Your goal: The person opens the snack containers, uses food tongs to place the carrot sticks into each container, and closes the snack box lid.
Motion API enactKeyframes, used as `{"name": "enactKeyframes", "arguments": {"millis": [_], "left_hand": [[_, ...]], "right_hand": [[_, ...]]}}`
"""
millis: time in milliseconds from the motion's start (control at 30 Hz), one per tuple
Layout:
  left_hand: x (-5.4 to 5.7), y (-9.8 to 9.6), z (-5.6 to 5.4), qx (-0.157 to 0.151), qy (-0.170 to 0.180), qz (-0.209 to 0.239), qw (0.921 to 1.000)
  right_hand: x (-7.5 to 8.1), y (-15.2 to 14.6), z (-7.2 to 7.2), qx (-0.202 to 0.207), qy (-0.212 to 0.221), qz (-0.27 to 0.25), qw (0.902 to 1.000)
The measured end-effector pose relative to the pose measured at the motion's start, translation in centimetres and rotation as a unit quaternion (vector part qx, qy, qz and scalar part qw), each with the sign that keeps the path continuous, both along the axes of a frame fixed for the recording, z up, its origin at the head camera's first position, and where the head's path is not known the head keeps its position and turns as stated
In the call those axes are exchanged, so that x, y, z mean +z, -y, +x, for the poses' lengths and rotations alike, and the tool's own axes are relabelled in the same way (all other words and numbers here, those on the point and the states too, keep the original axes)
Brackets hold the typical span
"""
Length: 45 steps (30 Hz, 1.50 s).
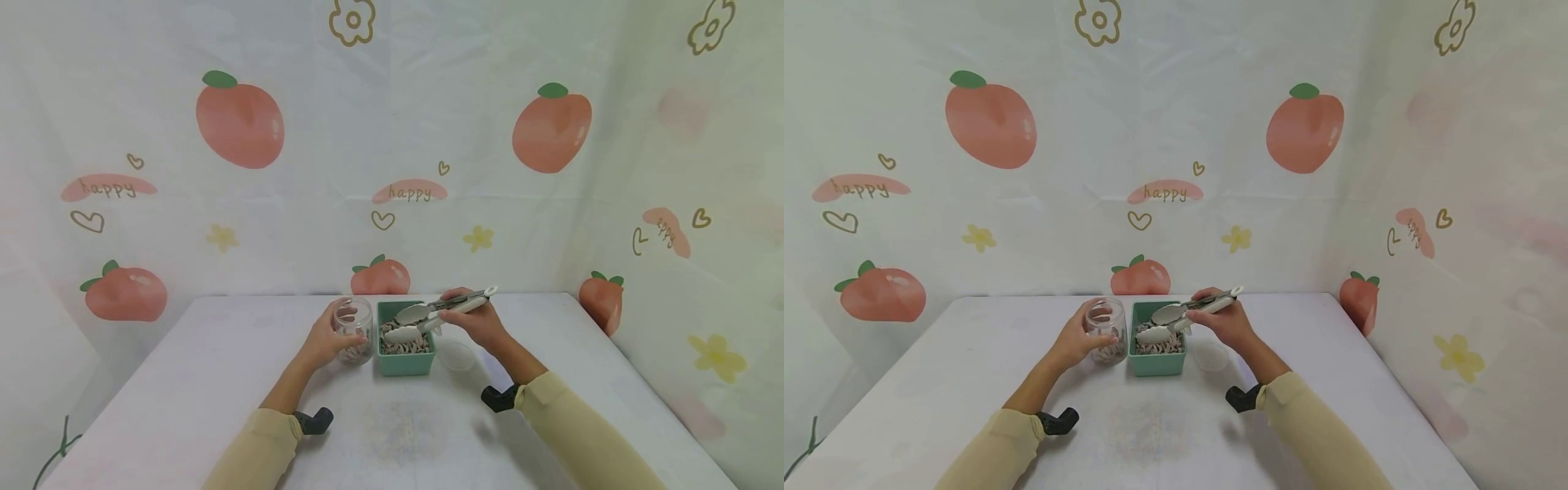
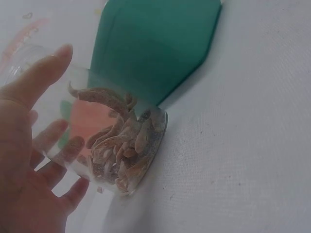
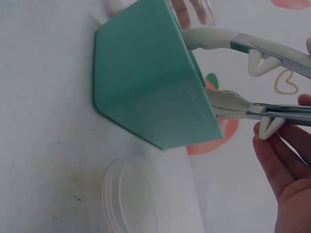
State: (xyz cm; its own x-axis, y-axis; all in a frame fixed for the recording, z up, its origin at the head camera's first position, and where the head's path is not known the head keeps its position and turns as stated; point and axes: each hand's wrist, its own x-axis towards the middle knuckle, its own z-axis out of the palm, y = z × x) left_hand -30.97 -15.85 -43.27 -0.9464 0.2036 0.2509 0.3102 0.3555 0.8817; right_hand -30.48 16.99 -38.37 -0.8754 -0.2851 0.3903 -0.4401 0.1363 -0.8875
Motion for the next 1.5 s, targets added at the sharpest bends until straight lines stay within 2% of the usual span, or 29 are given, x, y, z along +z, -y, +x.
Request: {"name": "enactKeyframes", "arguments": {"millis": [167,333,467,567,800,1067,1333,1500], "left_hand": [[-0.1,0.0,0.0,-0.001,-0.004,-0.001,1.0000],[-0.1,0.0,-0.1,-0.004,-0.005,0.002,1.0000],[-0.1,0.0,0.0,-0.006,-0.006,0.002,1.0000],[-0.1,0.1,0.0,-0.005,-0.004,0.001,1.0000],[-0.2,0.1,0.0,-0.001,-0.003,0.003,1.0000],[-0.2,0.1,0.0,-0.002,0.000,0.009,1.0000],[-0.2,0.1,-0.1,-0.003,-0.003,0.008,1.0000],[-0.2,0.2,0.0,-0.003,-0.002,0.004,1.0000]], "right_hand": [[-0.2,-0.1,-0.1,0.019,0.014,0.016,0.9996],[0.3,0.2,0.2,0.038,0.009,0.067,0.9970],[1.4,0.7,1.1,0.027,-0.012,0.109,0.9936],[1.8,1.1,1.4,0.012,-0.015,0.121,0.9925],[0.0,1.5,-0.2,-0.022,-0.022,0.115,0.9928],[-0.6,2.0,-0.8,-0.067,-0.029,0.111,0.9911],[-1.1,1.9,-0.8,-0.062,-0.046,0.071,0.9945],[-1.1,2.0,-0.6,-0.061,-0.052,0.068,0.9945]]}}
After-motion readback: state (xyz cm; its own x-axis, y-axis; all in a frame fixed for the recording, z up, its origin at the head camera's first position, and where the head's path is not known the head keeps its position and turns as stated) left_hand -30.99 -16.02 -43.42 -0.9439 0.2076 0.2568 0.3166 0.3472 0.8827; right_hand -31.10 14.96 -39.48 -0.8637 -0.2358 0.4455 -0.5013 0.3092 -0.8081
